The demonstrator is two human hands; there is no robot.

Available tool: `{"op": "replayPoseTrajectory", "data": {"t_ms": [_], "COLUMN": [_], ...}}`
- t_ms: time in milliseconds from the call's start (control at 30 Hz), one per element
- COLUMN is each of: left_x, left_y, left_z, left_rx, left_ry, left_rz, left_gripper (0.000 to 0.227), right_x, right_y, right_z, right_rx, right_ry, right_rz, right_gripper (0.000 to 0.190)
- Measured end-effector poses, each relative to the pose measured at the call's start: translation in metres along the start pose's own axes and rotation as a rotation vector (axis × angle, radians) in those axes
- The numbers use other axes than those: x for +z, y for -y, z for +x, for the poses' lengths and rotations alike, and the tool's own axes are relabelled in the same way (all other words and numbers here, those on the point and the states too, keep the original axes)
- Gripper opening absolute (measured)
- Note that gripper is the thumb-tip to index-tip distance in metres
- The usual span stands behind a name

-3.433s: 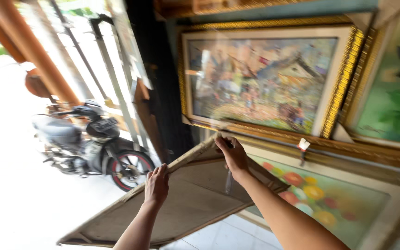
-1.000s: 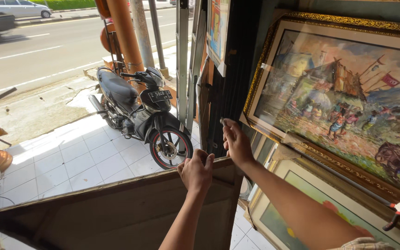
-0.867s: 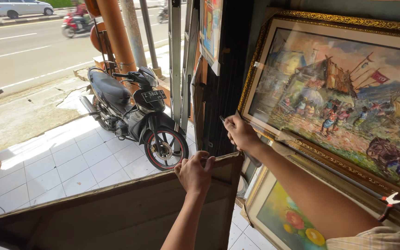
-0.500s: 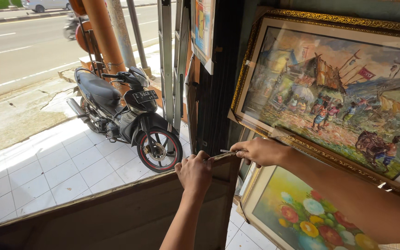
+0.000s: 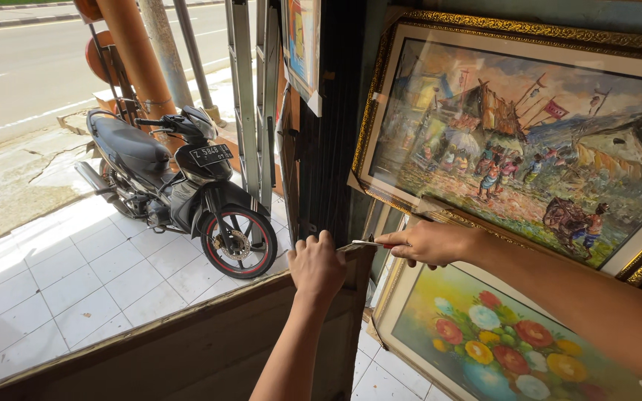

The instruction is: The person uses pliers to remove staples from the back of a large framed picture. They work along the edges of the frame, pulling out staples one by one to detach the backing material.

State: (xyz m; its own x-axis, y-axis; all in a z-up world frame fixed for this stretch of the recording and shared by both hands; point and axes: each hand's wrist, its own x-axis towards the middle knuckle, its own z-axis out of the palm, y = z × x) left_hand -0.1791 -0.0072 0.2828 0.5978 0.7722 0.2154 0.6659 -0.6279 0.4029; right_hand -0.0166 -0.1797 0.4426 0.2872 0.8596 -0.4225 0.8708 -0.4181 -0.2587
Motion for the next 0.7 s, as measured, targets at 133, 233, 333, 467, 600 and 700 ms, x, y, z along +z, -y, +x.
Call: {"op": "replayPoseTrajectory", "data": {"t_ms": [133, 233, 333, 467, 600, 700], "left_x": [-0.008, -0.007, -0.010, -0.002, 0.011, 0.016], "left_y": [-0.024, -0.028, -0.031, -0.031, -0.028, -0.028], "left_z": [-0.004, -0.008, -0.011, -0.009, -0.008, -0.007], "left_rx": [-0.005, -0.033, -0.057, -0.085, -0.079, -0.080], "left_ry": [0.039, -0.011, 0.010, 0.022, 0.004, -0.046], "left_rz": [-0.151, -0.149, -0.141, -0.130, -0.143, -0.126], "left_gripper": [0.027, 0.031, 0.030, 0.028, 0.031, 0.028], "right_x": [0.002, -0.005, -0.002, -0.003, -0.002, -0.004], "right_y": [-0.016, -0.016, -0.030, -0.015, 0.002, 0.022], "right_z": [0.001, -0.008, 0.003, -0.011, -0.023, -0.037], "right_rx": [-0.037, -0.028, -0.051, 0.013, 0.078, 0.092], "right_ry": [-0.049, -0.048, -0.048, -0.079, -0.089, -0.095], "right_rz": [-0.077, -0.117, -0.125, -0.154, -0.259, -0.243], "right_gripper": [0.051, 0.051, 0.051, 0.051, 0.053, 0.053]}}
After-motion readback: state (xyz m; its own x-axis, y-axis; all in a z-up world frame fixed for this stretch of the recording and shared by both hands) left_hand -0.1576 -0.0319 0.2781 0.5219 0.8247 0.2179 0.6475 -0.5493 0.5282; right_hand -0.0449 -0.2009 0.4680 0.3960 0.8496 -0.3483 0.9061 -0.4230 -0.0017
